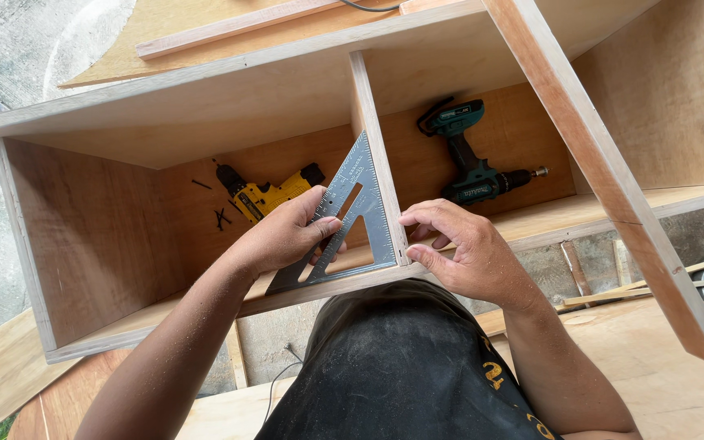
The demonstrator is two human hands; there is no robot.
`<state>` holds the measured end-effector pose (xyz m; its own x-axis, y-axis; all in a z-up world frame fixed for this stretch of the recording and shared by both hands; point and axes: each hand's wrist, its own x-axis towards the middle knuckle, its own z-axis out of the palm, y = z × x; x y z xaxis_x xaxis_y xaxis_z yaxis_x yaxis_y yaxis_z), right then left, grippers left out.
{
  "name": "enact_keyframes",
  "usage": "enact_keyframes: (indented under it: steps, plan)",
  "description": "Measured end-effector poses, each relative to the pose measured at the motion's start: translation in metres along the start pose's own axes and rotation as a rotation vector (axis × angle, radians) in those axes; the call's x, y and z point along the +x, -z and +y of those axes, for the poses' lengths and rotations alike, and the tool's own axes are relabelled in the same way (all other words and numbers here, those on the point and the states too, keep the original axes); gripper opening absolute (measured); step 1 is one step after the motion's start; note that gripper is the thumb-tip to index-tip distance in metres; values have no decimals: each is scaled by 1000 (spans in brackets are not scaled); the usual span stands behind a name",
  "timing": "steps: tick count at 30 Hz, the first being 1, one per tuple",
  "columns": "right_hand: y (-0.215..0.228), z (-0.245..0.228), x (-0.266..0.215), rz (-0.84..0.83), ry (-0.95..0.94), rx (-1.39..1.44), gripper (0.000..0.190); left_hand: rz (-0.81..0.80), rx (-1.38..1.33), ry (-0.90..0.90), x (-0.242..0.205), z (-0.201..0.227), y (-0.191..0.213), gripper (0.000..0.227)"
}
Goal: The person assembles a wooden cabinet by measuring and aligning a wooden divider with a speed square, then securing it with a cordless drill and screws. They repeatedly check alignment and fit before fastening the piece in place.
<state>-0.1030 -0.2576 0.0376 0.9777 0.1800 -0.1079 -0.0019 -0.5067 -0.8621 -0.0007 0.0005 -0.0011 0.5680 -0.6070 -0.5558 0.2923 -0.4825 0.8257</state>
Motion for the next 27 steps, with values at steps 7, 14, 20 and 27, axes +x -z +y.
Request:
enact_keyframes:
  steps: [7, 14, 20, 27]
  plan:
    - [-1, 3, 0, 2, -16, 29, 28, -8, -1, 8, -2, 6, -2, 21]
    - [-3, 8, -1, 19, -5, 50, 29, -7, -8, -9, -1, 1, -3, 17]
    - [-4, 14, -2, 36, -13, 68, 25, 10, 2, -51, -5, 0, 1, 14]
    - [-3, 9, -2, 53, 23, 61, 24, 5, -36, -30, -4, 8, -2, 18]
